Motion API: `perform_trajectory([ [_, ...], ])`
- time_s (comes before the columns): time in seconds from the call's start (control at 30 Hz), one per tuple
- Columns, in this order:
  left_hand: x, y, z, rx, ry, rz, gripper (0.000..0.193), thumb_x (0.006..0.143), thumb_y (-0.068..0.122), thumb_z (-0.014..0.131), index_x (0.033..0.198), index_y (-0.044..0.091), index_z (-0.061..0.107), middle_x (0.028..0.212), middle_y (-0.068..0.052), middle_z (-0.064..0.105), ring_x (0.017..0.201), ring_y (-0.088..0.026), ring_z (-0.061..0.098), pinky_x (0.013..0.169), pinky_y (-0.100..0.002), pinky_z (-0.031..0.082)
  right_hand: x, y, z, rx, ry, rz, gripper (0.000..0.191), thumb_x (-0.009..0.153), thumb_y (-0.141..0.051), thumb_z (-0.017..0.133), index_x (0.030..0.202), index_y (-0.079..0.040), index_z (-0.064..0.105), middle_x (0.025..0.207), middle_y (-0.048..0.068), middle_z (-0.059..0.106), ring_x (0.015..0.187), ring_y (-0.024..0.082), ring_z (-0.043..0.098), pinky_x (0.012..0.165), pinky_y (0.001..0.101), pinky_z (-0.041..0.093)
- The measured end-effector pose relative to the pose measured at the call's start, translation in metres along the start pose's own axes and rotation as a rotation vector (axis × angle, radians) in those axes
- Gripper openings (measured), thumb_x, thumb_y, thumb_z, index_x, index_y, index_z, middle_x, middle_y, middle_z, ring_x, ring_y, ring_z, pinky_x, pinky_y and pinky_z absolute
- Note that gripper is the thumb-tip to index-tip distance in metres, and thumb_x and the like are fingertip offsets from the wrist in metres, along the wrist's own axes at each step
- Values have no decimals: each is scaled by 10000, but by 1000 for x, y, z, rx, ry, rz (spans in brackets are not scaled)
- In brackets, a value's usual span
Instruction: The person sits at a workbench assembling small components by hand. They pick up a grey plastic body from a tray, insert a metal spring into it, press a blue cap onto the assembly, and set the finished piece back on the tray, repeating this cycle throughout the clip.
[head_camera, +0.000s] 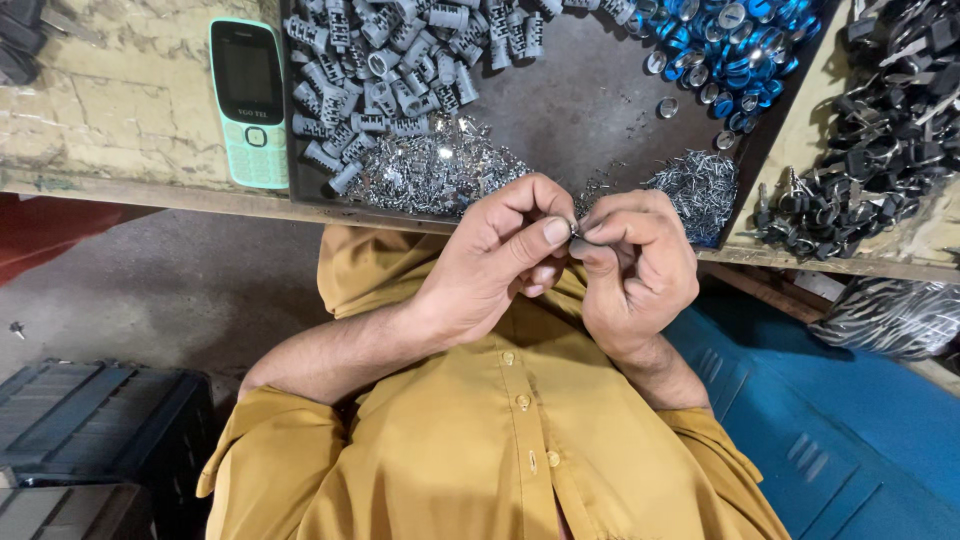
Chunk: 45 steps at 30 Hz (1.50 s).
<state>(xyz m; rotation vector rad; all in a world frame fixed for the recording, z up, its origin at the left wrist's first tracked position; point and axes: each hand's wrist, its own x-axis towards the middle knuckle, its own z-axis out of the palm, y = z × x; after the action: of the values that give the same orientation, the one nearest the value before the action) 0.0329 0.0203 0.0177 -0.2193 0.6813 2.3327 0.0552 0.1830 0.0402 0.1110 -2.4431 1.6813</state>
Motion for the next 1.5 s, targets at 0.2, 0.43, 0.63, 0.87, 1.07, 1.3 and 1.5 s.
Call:
perform_trajectory([
  [0.2,0,0,0,4,1,13,100,1097,163,589,1092,67,564,882,37,537,709,-33,480,603,-199,394,1,3,5,-81,14,-63,217,1076,-188,707,1052,-18,573,975,108,624,793,104,560,664,196,444],
  [0.43,0,1,-4,22,14,22,84,1092,151,577,1088,69,560,883,33,542,711,-28,479,599,-194,395,2,5,10,-130,15,-121,187,1035,-106,755,1025,-25,587,977,113,643,806,127,586,683,220,455],
  [0.63,2,5,-11,86,-18,21,54,1062,91,610,1052,66,563,862,43,519,702,-17,457,591,-196,371,-3,19,8,164,45,25,215,930,28,822,991,-7,618,959,135,661,794,132,633,643,217,495],
  [0.87,4,13,-17,53,-57,17,54,1072,76,599,1034,55,567,862,36,513,713,-27,451,605,-211,380,-2,36,5,508,-39,239,211,892,75,802,981,28,616,1000,139,657,802,134,640,703,233,535],
  [1.07,-1,31,-22,-19,10,60,70,1069,77,579,1009,60,547,804,40,479,678,-36,439,564,-204,331,91,24,-12,-269,-291,35,221,900,30,827,1036,-16,658,1010,97,705,750,152,617,621,262,468],
  [1.3,-12,49,-30,40,26,136,71,1073,72,568,1006,70,543,799,45,473,673,-31,434,570,-206,335,150,10,46,-702,-480,-478,252,831,-40,828,1022,-14,664,937,146,615,848,364,645,715,427,512],
  [1.5,-14,51,-38,132,43,202,74,1055,58,589,999,74,543,814,52,473,682,-22,435,576,-207,343,153,5,41,-570,-482,-321,187,960,-29,803,1089,-52,669,1021,97,632,921,267,653,788,353,523],
])
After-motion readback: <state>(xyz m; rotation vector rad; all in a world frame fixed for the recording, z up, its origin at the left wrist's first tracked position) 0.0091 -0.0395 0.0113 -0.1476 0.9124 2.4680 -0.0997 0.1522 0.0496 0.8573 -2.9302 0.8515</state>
